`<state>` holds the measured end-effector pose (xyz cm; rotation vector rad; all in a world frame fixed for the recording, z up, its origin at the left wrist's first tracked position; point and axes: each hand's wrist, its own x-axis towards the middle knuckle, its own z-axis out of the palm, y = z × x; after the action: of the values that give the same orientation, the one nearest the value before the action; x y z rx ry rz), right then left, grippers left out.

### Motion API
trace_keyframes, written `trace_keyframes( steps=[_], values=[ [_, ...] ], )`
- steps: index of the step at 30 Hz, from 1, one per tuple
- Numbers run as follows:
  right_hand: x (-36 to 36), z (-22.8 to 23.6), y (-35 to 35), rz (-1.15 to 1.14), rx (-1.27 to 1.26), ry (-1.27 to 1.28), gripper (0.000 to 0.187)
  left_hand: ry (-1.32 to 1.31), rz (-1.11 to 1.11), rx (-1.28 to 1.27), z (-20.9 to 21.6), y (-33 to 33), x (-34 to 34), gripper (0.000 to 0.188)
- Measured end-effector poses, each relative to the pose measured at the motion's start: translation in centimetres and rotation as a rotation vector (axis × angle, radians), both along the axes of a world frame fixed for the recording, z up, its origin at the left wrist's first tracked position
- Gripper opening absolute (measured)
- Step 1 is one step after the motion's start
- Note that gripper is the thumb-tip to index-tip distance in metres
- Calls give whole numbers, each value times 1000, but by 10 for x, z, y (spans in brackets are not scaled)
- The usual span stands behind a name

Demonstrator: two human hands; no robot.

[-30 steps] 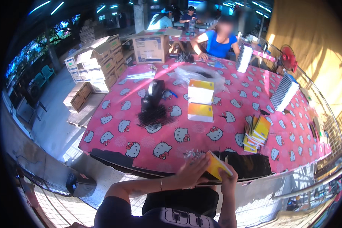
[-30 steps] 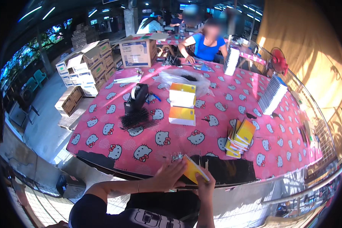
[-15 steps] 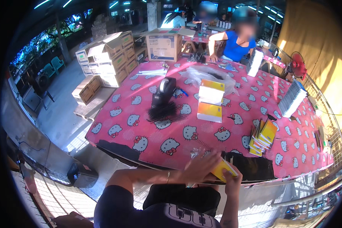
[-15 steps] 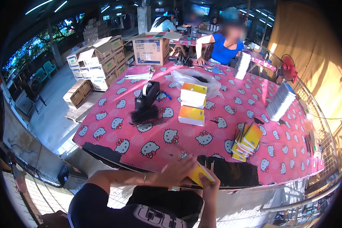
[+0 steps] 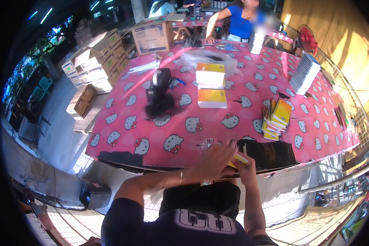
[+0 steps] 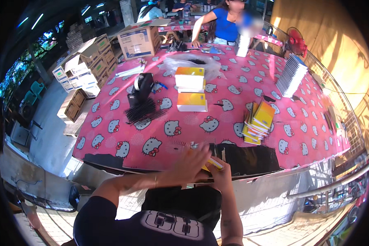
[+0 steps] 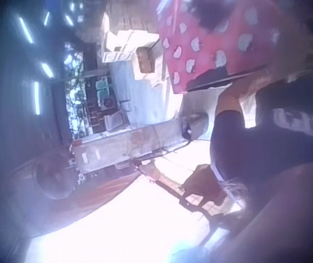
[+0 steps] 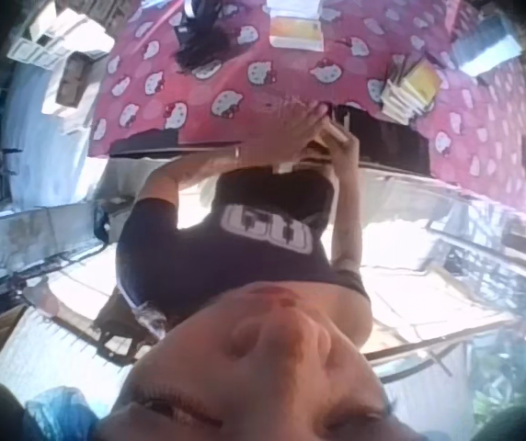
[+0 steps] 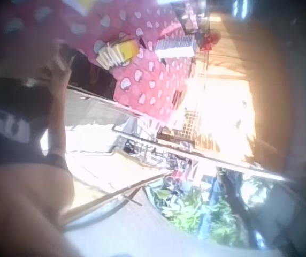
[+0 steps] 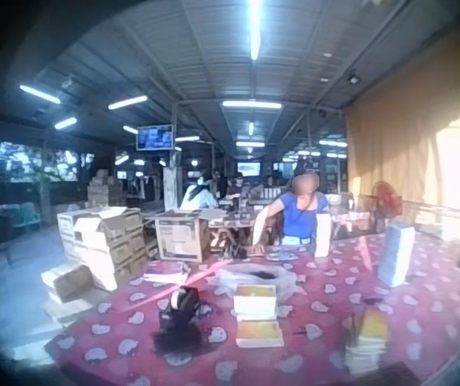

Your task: The person organizes and stacks small yellow notepads by hand, placing a metal coil into the punched holes of the paper stacks one by one.

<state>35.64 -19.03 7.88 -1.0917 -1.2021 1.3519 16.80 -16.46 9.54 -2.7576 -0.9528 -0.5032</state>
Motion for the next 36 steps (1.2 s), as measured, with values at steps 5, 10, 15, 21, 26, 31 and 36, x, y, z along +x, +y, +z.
trace_keyframes(
  steps=[5, 10, 15, 21, 26, 31, 36],
  values=[
    [9, -25, 13, 14, 212, -250, 26, -136, 0, 60, -17, 10, 16, 87],
    [6, -40, 19, 16, 140, -135, 25, -104, -94, -77, -59, -18, 7, 89],
    [11, -46, 18, 106, 137, -196, 22, -57, -9, -6, -24, 9, 18, 83],
    [9, -64, 19, 40, 266, -234, 25, -115, 24, 23, -28, 18, 27, 82],
    [8, -57, 23, 6, 199, -255, 24, -292, -100, -34, -43, -2, 19, 66],
    [15, -21, 15, 32, 245, -482, 36, -327, -99, -225, -13, 30, 14, 26],
    [63, -5, 14, 110, 105, -160, 21, -485, -129, -232, -17, 25, 15, 14]
  ],
)
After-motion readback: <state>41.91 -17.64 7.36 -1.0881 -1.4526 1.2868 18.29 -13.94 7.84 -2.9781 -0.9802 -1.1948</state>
